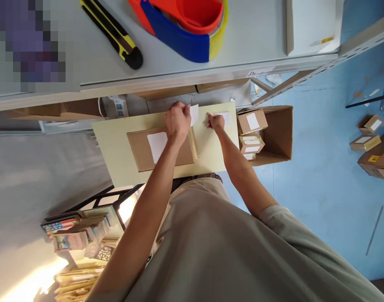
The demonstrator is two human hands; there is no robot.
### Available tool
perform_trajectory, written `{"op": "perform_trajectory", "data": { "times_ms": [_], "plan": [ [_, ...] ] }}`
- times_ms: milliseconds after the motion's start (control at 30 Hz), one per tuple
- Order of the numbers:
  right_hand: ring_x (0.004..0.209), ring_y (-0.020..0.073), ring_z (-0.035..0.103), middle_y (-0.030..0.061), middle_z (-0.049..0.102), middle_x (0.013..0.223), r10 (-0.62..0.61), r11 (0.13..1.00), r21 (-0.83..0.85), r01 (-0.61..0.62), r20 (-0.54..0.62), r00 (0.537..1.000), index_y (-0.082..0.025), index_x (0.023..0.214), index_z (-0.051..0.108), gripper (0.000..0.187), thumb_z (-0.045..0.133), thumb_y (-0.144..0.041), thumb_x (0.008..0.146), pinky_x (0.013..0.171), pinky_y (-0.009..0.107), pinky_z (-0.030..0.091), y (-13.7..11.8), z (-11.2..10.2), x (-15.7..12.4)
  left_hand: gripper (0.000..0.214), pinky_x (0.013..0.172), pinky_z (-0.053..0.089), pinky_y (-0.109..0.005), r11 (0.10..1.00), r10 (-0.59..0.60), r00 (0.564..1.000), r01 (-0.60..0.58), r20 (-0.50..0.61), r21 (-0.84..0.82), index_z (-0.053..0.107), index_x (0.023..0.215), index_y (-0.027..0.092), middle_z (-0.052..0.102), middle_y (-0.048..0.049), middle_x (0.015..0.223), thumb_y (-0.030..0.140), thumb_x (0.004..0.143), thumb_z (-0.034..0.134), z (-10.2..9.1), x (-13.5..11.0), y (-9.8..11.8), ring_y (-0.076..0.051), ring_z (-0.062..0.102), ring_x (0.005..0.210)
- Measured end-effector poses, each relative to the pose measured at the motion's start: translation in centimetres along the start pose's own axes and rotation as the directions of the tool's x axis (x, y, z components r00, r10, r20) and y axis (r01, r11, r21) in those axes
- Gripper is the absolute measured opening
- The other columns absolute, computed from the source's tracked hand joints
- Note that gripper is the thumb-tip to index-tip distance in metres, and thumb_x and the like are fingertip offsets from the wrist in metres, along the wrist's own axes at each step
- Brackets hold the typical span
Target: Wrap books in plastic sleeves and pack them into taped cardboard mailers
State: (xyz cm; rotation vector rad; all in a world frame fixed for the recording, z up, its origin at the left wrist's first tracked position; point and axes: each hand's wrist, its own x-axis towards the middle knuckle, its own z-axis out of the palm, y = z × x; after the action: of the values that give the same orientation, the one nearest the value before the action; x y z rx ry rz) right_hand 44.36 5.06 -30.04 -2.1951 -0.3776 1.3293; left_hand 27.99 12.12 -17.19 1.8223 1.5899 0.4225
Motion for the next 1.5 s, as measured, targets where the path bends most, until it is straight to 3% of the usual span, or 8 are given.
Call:
{"op": "perform_trajectory", "data": {
  "times_ms": [267, 433, 567, 700, 767, 900, 1133, 1500],
  "plan": [
    [0.051, 0.0129, 0.072, 0.0042, 0.073, 0.055, 0.019, 1.0, 0.008, -0.019, -0.018, 1.0, -0.021, 0.064, 0.065, 0.058, 0.064, -0.043, 0.118, 0.06, 0.017, 0.059, -0.5, 0.0, -0.5, 0.051, 0.05, 0.052, -0.023, 0.904, -0.123, 0.99, 0.084, -0.068, -0.419, 0.077, 0.1, 0.02, 0.087, -0.0079, 0.096, 0.071, 0.099, 0.074, -11.2, -11.8, 0.2, -0.016, 0.076, 0.06],
    [0.051, 0.0129, 0.07, 0.0037, 0.071, 0.057, 0.046, 0.998, 0.029, -0.047, 0.03, 0.998, -0.021, 0.068, 0.065, 0.057, 0.067, -0.051, 0.115, 0.061, 0.019, 0.061, -1.9, -0.5, -1.8, 0.052, 0.052, 0.06, -0.026, 0.858, -0.198, 0.967, 0.091, -0.162, -0.505, 0.084, 0.104, 0.02, 0.085, -0.007, 0.086, 0.069, 0.086, 0.088, -14.3, -18.5, -1.8, -0.023, 0.083, 0.067],
    [0.053, 0.0127, 0.069, 0.0043, 0.073, 0.065, -0.164, 0.971, 0.19, 0.144, 0.097, 0.982, -0.019, 0.076, 0.07, 0.066, 0.07, -0.079, 0.104, 0.059, 0.021, 0.061, -2.3, -0.7, -8.4, 0.053, 0.049, 0.058, -0.026, 0.814, -0.228, 0.963, 0.105, -0.147, -0.572, 0.086, 0.105, 0.019, 0.088, -0.01, 0.097, 0.067, 0.083, 0.091, -15.7, -21.1, -3.5, -0.023, 0.084, 0.067],
    [0.082, 0.0204, 0.083, 0.0096, 0.084, 0.087, -0.38, 0.874, 0.42, 0.246, 0.273, 0.884, -0.02, 0.094, 0.078, 0.086, 0.052, -0.103, 0.094, 0.074, 0.029, 0.068, -1.6, 0.4, -19.9, 0.052, 0.05, 0.059, -0.027, 0.777, -0.232, 0.969, 0.13, -0.088, -0.616, 0.087, 0.105, 0.019, 0.089, -0.0114, 0.103, 0.065, 0.082, 0.092, -17.0, -21.7, -4.9, -0.023, 0.084, 0.068],
    [0.087, 0.0257, 0.085, 0.01, 0.084, 0.088, -0.447, 0.83, 0.498, 0.253, 0.319, 0.836, -0.022, 0.094, 0.078, 0.087, 0.059, -0.106, 0.085, 0.08, 0.037, 0.071, -1.5, 1.9, -25.4, 0.051, 0.051, 0.06, -0.028, 0.761, -0.215, 0.976, 0.141, -0.041, -0.633, 0.087, 0.106, 0.02, 0.088, -0.0098, 0.095, 0.064, 0.082, 0.093, -17.8, -21.7, -5.5, -0.025, 0.085, 0.07],
    [0.08, 0.0255, 0.082, 0.0066, 0.083, 0.082, -0.499, 0.789, 0.516, 0.335, 0.218, 0.839, -0.024, 0.086, 0.076, 0.063, 0.088, -0.085, 0.081, 0.083, 0.041, 0.071, -3.0, 5.8, -32.2, 0.048, 0.054, 0.063, -0.03, 0.729, -0.162, 0.986, 0.154, 0.05, -0.667, 0.086, 0.106, 0.022, 0.087, -0.0088, 0.091, 0.063, 0.082, 0.093, -20.0, -22.0, -6.4, -0.026, 0.086, 0.074],
    [0.087, 0.0268, 0.078, 0.0063, 0.081, 0.089, -0.582, 0.764, 0.413, 0.496, 0.11, 0.805, -0.024, 0.09, 0.077, 0.058, 0.09, -0.08, 0.082, 0.074, 0.041, 0.07, -7.3, 10.3, -36.0, 0.044, 0.045, 0.053, -0.026, 0.586, -0.038, 0.984, 0.163, 0.174, -0.794, 0.08, 0.111, 0.022, 0.088, -0.0096, 0.1, 0.052, 0.081, 0.092, -26.3, -21.2, -10.6, -0.017, 0.074, 0.057],
    [0.097, 0.0276, 0.078, 0.0051, 0.078, 0.092, -0.609, 0.764, 0.33, 0.554, 0.086, 0.789, -0.025, 0.098, 0.076, 0.056, 0.089, -0.078, 0.084, 0.073, 0.041, 0.073, -10.2, 18.3, -39.6, 0.036, 0.048, 0.052, -0.029, 0.67, 0.085, 0.958, 0.15, 0.276, -0.727, 0.082, 0.082, 0.021, 0.083, -0.0105, 0.078, 0.056, 0.079, 0.089, -33.8, -18.5, -17.5, -0.021, 0.071, 0.061]
  ]
}}
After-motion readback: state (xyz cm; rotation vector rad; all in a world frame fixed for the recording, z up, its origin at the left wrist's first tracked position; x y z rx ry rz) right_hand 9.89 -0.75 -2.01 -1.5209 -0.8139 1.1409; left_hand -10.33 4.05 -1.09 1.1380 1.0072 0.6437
